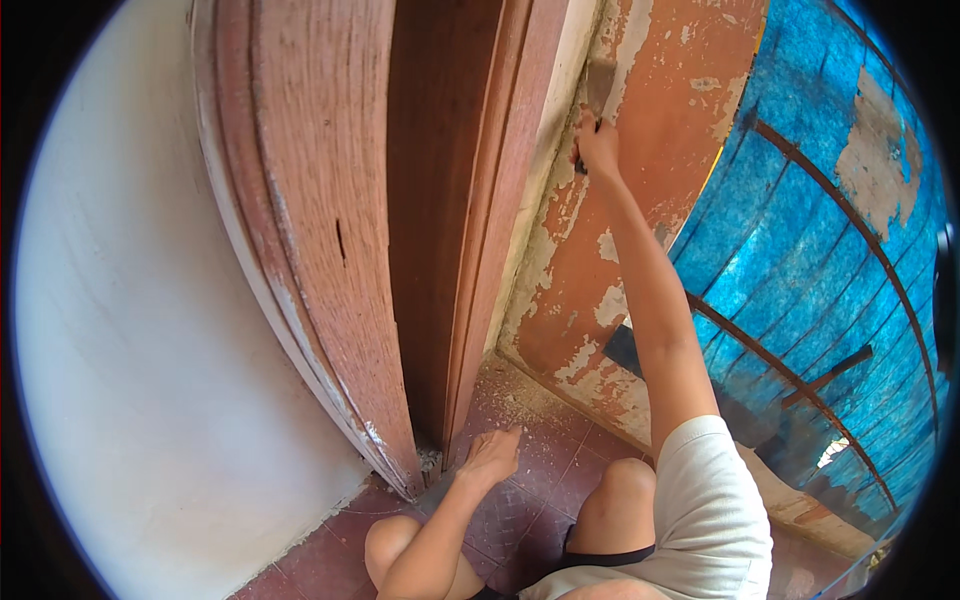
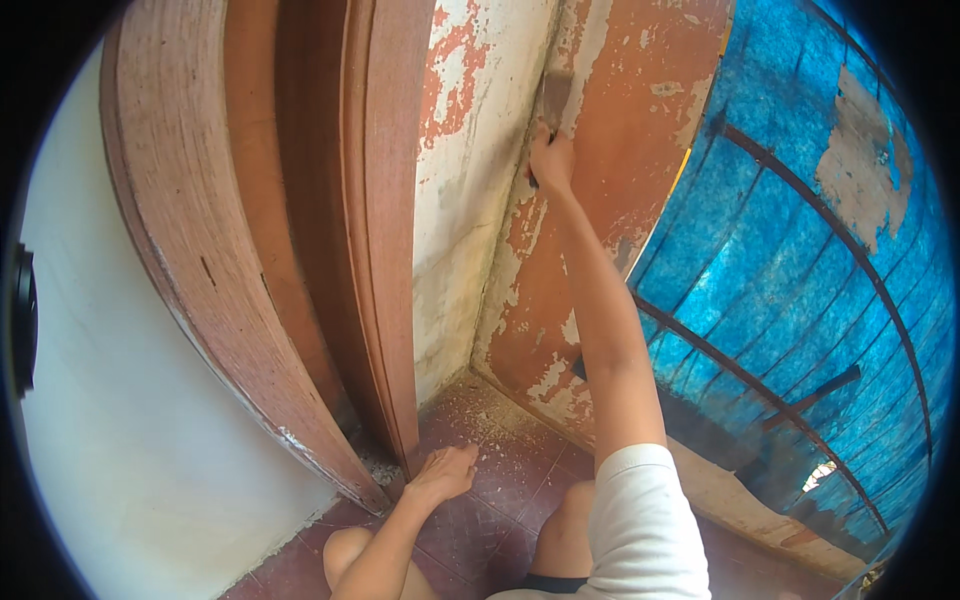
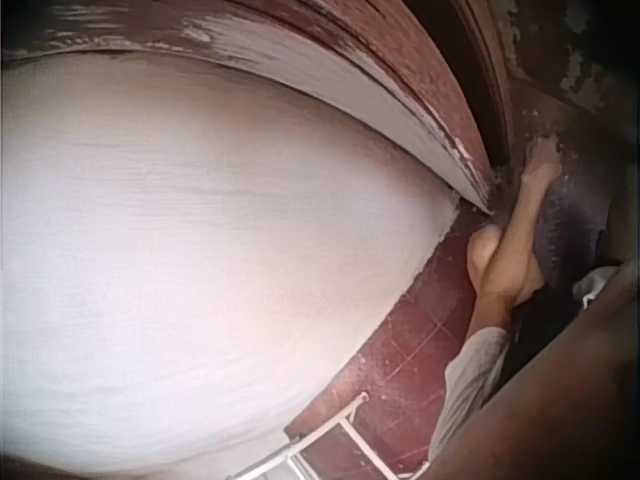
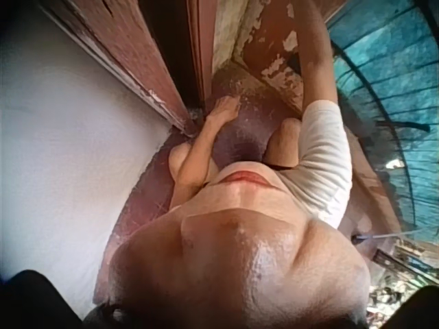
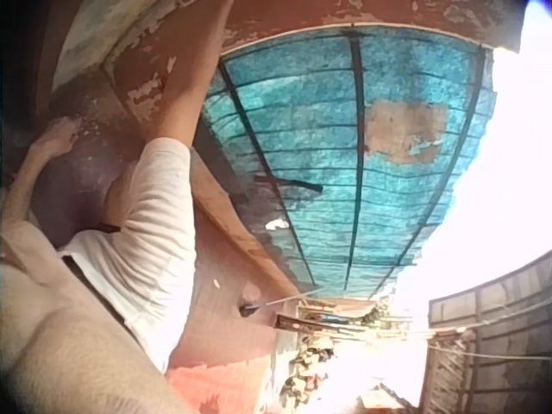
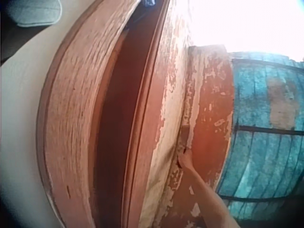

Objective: The person scrapes old paint from an exterior wall using a putty knife, working around the base of the wall and near a corner.

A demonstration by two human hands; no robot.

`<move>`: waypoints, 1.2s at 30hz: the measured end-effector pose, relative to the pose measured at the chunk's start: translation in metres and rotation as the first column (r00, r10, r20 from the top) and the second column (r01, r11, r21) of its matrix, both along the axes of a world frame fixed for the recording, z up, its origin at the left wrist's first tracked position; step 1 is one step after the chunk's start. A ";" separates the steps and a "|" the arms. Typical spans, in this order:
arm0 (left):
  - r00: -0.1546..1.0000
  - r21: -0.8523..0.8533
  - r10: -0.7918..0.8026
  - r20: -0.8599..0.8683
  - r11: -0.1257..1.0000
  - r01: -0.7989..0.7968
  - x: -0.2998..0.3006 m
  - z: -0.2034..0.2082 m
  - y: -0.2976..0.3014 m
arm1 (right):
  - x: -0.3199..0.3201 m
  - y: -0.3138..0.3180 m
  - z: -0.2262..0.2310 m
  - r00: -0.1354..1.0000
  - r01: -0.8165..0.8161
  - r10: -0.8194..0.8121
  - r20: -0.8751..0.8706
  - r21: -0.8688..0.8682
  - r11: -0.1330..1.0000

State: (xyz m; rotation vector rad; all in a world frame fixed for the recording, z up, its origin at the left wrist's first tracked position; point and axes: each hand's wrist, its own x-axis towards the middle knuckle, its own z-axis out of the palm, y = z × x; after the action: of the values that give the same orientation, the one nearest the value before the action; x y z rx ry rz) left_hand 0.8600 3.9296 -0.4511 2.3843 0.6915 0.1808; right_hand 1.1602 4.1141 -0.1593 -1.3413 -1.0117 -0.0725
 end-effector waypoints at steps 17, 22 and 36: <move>1.000 0.014 0.005 0.030 1.000 -0.005 0.000 -0.004 0.004 | -0.003 -0.005 0.004 0.997 -0.050 0.043 -0.066 -0.108 0.993; 0.999 0.015 -0.018 0.037 1.000 0.018 0.005 0.000 -0.005 | 0.038 0.003 -0.069 0.882 0.319 -0.302 0.361 0.015 0.948; 0.997 -0.036 -0.055 -0.046 0.998 0.054 0.004 -0.002 -0.009 | -0.010 -0.018 0.065 0.998 0.059 -0.059 -0.002 -0.015 0.998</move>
State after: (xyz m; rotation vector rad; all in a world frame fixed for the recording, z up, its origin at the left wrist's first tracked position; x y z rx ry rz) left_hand 0.8641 3.9205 -0.4527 2.3776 0.6454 0.0890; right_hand 1.1499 4.0965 -0.0940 -1.3848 -0.9723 -0.1085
